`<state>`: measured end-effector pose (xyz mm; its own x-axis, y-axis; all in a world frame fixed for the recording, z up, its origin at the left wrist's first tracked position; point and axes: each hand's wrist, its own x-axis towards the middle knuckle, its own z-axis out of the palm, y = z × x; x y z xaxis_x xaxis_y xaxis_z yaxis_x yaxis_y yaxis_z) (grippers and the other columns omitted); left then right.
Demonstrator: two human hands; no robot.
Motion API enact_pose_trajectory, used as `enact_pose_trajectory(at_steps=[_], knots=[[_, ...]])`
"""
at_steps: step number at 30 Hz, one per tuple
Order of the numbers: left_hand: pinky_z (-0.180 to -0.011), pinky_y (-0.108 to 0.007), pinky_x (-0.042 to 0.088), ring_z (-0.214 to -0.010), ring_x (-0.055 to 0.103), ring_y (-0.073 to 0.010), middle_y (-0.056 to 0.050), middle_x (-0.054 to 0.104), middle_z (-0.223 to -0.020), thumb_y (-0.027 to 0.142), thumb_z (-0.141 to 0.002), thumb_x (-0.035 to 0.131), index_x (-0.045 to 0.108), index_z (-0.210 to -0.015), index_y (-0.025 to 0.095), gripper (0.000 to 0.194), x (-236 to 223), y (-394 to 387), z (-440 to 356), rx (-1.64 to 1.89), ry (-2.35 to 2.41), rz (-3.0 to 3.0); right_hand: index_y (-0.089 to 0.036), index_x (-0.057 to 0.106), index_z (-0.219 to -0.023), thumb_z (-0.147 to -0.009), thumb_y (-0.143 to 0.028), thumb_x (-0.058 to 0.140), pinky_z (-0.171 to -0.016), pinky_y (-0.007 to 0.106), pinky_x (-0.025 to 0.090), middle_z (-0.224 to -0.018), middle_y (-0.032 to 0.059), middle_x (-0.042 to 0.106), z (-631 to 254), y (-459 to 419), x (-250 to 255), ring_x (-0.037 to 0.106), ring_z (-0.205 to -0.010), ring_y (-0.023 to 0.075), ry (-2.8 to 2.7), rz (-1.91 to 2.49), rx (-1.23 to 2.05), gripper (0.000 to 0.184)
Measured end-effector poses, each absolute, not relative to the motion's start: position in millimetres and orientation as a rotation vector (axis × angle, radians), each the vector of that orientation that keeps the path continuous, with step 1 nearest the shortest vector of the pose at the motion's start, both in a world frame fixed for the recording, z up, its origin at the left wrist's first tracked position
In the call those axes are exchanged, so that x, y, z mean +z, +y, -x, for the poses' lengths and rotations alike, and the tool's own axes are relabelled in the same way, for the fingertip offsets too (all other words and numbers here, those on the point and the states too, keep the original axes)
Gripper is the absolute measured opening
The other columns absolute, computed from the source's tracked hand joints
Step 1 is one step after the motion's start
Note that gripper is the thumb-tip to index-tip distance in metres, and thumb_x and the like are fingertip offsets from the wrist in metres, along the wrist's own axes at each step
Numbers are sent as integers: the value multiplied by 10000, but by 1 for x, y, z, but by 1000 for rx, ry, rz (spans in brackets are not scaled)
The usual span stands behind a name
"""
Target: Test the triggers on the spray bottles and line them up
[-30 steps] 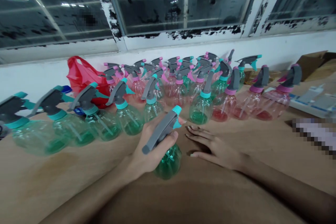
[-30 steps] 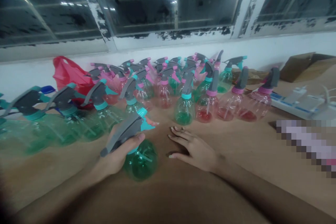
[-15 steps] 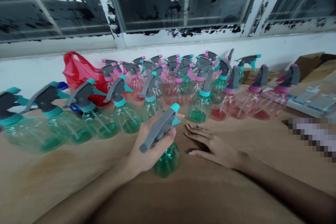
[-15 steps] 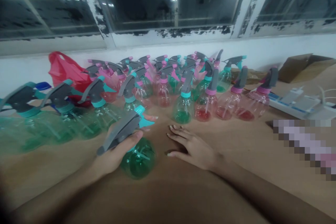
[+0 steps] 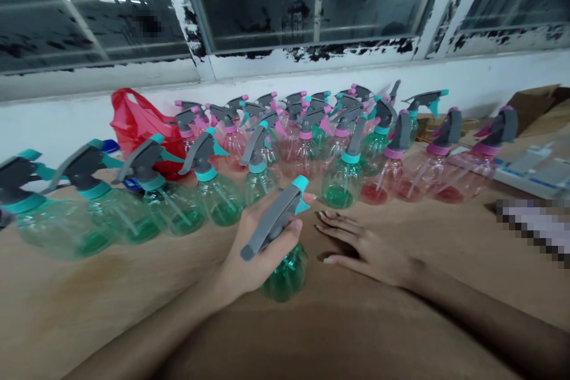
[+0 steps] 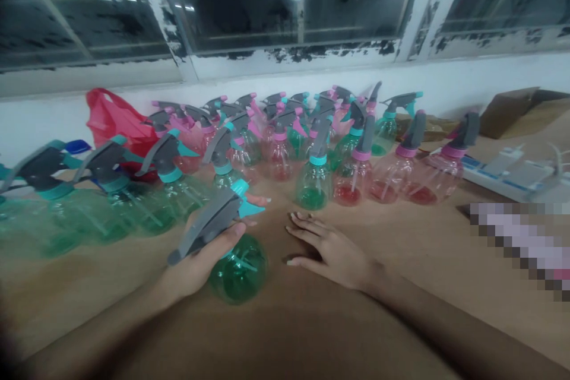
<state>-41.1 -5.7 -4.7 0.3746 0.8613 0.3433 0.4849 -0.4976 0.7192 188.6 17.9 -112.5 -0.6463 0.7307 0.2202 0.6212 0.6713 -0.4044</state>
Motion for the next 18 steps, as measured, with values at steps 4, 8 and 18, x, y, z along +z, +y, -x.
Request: enact_pose_trajectory(at_steps=[4, 8, 18], knots=[[-633, -289, 480, -603, 550, -150, 2, 581, -723, 268, -818, 455, 540, -1128, 261, 321, -5, -4, 42, 955, 1156, -2157, -248, 309, -1361, -835, -514, 450, -1067, 444, 269, -1435, 42, 304, -188, 17, -111, 252, -1318, 214, -2542, 1076, 404, 605], [-631, -285, 485, -579, 527, -137, -4, 581, -756, 257, -807, 465, 552, -1108, 255, 314, -6, -5, 41, 976, 1154, -2148, -246, 320, -1356, -834, -508, 459, -1066, 445, 272, -1431, 43, 312, -188, 17, -112, 260, -1314, 220, -2528, 1079, 396, 600], [-659, -322, 509, -610, 555, -155, -15, 602, -782, 247, -805, 460, 560, -1106, 259, 317, -6, -4, 41, 980, 1154, -2143, -276, 299, -1362, -829, -491, 481, -1059, 467, 282, -1417, 33, 338, -188, 16, -112, 287, -1302, 233, -2496, 1042, 399, 603]])
